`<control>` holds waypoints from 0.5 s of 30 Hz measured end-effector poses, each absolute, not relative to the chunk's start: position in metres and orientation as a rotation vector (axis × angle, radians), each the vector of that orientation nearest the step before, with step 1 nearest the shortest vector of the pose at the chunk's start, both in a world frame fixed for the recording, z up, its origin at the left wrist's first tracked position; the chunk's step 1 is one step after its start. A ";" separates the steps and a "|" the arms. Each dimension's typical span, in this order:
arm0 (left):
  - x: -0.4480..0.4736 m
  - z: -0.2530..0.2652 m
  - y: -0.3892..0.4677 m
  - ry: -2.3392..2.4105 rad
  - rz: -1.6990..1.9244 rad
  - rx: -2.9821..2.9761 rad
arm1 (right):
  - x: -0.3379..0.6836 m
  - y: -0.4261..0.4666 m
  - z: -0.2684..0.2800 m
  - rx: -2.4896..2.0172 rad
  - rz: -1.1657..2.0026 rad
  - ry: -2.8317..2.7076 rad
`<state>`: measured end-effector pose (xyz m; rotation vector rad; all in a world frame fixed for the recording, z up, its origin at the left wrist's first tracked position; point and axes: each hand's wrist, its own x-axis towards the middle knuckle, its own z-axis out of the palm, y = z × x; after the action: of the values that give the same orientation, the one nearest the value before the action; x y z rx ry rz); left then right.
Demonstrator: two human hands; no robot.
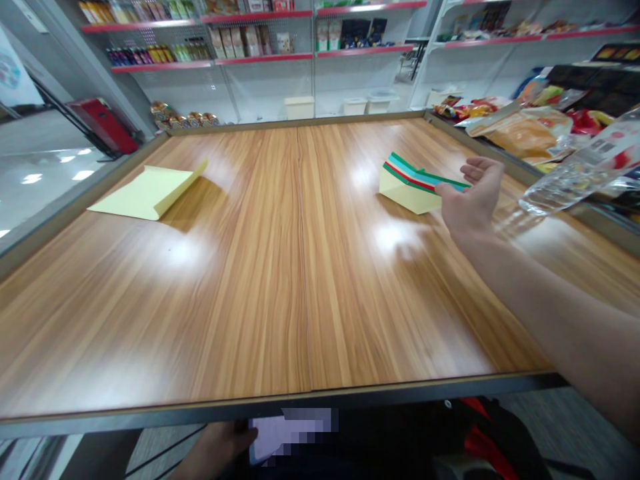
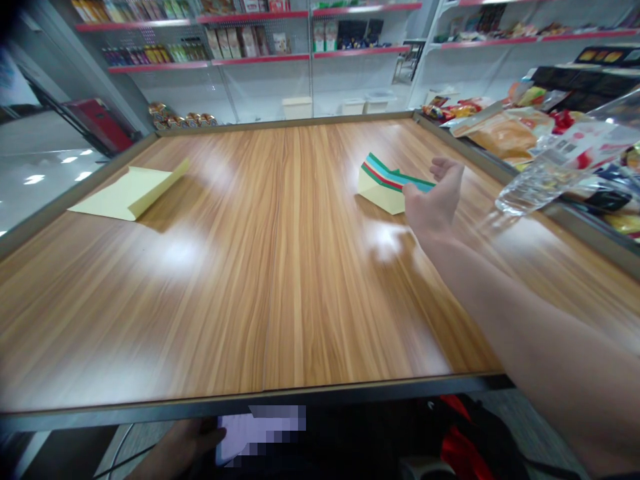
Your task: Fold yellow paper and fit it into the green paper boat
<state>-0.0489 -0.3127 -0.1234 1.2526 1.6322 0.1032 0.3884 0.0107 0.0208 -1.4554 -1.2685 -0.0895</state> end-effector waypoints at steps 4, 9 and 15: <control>-0.047 -0.118 -0.308 1.634 0.059 1.290 | 0.389 0.012 0.020 -1.485 -0.066 -1.259; -0.034 -0.105 -0.295 1.607 0.177 1.249 | 0.390 0.014 0.017 -1.499 -0.069 -1.280; -0.026 -0.106 -0.293 1.585 0.261 1.298 | 0.388 0.012 0.016 -1.494 -0.069 -1.295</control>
<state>-0.0264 -0.2931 -0.1064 1.2976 1.5852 0.2615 0.3876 0.0117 0.0157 -1.4935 -1.2950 -0.0692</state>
